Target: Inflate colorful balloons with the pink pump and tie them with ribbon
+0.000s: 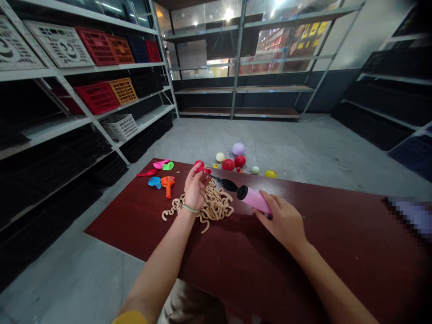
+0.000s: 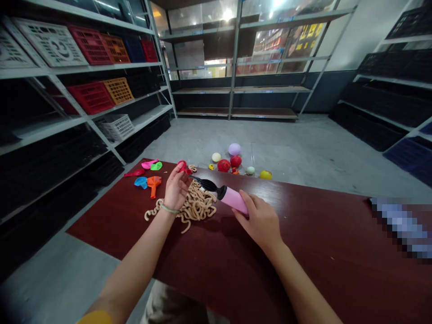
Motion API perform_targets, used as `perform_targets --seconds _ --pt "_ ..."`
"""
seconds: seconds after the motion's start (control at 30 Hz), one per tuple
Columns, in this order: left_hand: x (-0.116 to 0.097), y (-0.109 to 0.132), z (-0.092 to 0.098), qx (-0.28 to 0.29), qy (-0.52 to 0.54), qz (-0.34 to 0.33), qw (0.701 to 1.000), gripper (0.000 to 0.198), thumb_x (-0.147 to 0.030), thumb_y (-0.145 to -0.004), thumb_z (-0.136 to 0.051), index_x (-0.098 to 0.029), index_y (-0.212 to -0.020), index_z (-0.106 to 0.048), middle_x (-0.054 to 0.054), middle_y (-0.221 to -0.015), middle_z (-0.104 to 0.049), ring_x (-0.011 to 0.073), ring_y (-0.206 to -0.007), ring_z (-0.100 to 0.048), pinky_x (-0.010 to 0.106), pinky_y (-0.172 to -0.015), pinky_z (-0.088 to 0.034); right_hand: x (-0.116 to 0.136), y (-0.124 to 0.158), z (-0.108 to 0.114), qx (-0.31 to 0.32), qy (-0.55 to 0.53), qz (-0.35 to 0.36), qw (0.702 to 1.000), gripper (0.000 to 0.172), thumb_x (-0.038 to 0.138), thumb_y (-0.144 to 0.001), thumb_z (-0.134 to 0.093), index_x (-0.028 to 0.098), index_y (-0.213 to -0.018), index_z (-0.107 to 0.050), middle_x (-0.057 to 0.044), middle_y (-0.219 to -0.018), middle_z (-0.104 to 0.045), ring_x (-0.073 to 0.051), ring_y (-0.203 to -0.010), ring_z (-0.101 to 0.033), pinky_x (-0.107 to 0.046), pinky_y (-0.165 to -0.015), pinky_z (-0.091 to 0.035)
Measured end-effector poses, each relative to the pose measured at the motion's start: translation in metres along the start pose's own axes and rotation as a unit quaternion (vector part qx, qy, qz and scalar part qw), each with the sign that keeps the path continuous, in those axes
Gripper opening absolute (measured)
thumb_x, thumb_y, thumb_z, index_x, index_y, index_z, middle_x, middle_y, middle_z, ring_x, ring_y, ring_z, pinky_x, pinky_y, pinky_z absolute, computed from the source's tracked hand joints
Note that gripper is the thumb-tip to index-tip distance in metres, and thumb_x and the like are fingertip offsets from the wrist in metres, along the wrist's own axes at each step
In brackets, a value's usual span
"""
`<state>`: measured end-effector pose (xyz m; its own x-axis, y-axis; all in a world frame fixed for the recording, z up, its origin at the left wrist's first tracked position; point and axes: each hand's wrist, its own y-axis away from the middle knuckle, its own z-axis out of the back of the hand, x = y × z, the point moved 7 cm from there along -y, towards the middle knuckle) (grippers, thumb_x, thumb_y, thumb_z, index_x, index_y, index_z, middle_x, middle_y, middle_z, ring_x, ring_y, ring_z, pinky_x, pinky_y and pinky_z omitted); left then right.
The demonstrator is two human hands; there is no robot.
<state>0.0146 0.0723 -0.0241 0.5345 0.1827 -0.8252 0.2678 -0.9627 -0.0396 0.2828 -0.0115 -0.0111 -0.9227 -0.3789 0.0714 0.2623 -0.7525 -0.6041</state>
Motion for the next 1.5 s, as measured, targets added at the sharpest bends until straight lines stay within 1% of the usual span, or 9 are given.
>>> perform_targets --seconds 0.1,0.23,0.4,0.53,0.73,0.93,1.17,1.4,1.5 --pt "0.0 0.001 -0.003 0.009 -0.005 -0.002 1.0 0.04 -0.027 -0.084 -0.065 -0.024 -0.123 -0.057 0.006 -0.118 -0.064 0.0138 -0.097 -0.065 0.025 -0.08 -0.052 0.0 0.0 0.0 -0.001 0.008 -0.003 1.0 0.049 0.044 -0.089 -0.057 0.021 -0.133 -0.054 -0.008 -0.109 -0.068 -0.023 -0.087 -0.064 -0.033 -0.075 -0.047" --pt "-0.002 0.001 -0.003 0.008 0.018 -0.01 1.0 0.048 -0.024 -0.081 -0.071 -0.024 -0.125 -0.054 0.004 -0.11 -0.065 0.013 -0.095 -0.065 0.026 -0.083 -0.052 -0.001 0.0 -0.001 -0.002 0.009 0.0 1.0 0.049 0.044 -0.089 -0.057 0.022 -0.132 -0.054 -0.008 -0.109 -0.069 -0.023 -0.089 -0.065 -0.033 -0.076 -0.048" --pt "-0.004 0.001 -0.002 -0.002 0.028 -0.013 1.0 0.049 -0.023 -0.078 -0.075 -0.024 -0.123 -0.055 0.002 -0.106 -0.063 0.0107 -0.09 -0.063 0.024 -0.081 -0.051 -0.001 0.0 0.001 -0.011 0.009 0.001 1.0 0.049 0.044 -0.089 -0.057 0.022 -0.133 -0.054 -0.008 -0.109 -0.069 -0.023 -0.088 -0.065 -0.032 -0.076 -0.047" --pt "-0.001 0.0 -0.003 -0.005 0.029 -0.015 0.999 0.052 -0.022 -0.076 -0.076 -0.024 -0.123 -0.056 0.002 -0.106 -0.062 0.0099 -0.086 -0.062 0.024 -0.078 -0.051 -0.001 0.0 0.003 -0.016 0.012 -0.006 1.0 0.049 0.043 -0.09 -0.056 0.023 -0.134 -0.053 -0.008 -0.108 -0.069 -0.023 -0.087 -0.065 -0.032 -0.075 -0.046" --pt "0.001 0.001 -0.007 0.013 -0.001 -0.032 0.999 0.054 -0.023 -0.075 -0.077 -0.025 -0.125 -0.056 0.005 -0.117 -0.06 0.0113 -0.088 -0.063 0.023 -0.074 -0.052 -0.001 -0.001 0.002 -0.012 0.019 -0.014 1.0 0.049 0.043 -0.09 -0.056 0.023 -0.134 -0.052 -0.006 -0.107 -0.069 -0.021 -0.086 -0.064 -0.032 -0.073 -0.046" --pt "-0.001 0.002 -0.009 0.023 -0.037 -0.056 0.997 0.058 -0.024 -0.074 -0.078 -0.024 -0.127 -0.054 0.005 -0.109 -0.064 0.0132 -0.089 -0.065 0.023 -0.072 -0.052 -0.001 -0.001 0.002 -0.012 0.029 -0.012 0.999 0.048 0.043 -0.089 -0.057 0.022 -0.132 -0.054 -0.006 -0.106 -0.069 -0.021 -0.085 -0.064 -0.031 -0.073 -0.045" --pt "-0.002 0.003 -0.01 0.041 -0.084 -0.086 0.992 0.06 -0.026 -0.074 -0.079 -0.024 -0.128 -0.053 0.005 -0.106 -0.064 0.014 -0.086 -0.066 0.025 -0.073 -0.054 0.001 -0.002 0.002 -0.006 0.044 0.0 0.999 0.047 0.044 -0.09 -0.056 0.022 -0.131 -0.055 -0.006 -0.107 -0.069 -0.02 -0.086 -0.064 -0.03 -0.074 -0.044" --pt "0.0 0.006 -0.015 0.066 -0.125 -0.092 0.986 0.061 -0.027 -0.074 -0.078 -0.023 -0.13 -0.054 0.006 -0.099 -0.064 0.0177 -0.086 -0.066 0.028 -0.07 -0.056 0.005 -0.002 0.002 0.004 0.035 0.004 0.999 0.048 0.045 -0.091 -0.055 0.02 -0.132 -0.054 -0.007 -0.106 -0.068 -0.02 -0.083 -0.063 -0.03 -0.072 -0.044" --pt "0.0 0.007 -0.017 0.075 -0.13 -0.081 0.985 0.062 -0.027 -0.075 -0.078 -0.024 -0.131 -0.053 0.006 -0.099 -0.065 0.0171 -0.086 -0.066 0.028 -0.071 -0.057 0.003 -0.001 0.002 0.001 0.032 -0.004 0.999 0.047 0.045 -0.091 -0.056 0.02 -0.131 -0.055 -0.007 -0.106 -0.069 -0.02 -0.083 -0.063 -0.03 -0.072 -0.044"
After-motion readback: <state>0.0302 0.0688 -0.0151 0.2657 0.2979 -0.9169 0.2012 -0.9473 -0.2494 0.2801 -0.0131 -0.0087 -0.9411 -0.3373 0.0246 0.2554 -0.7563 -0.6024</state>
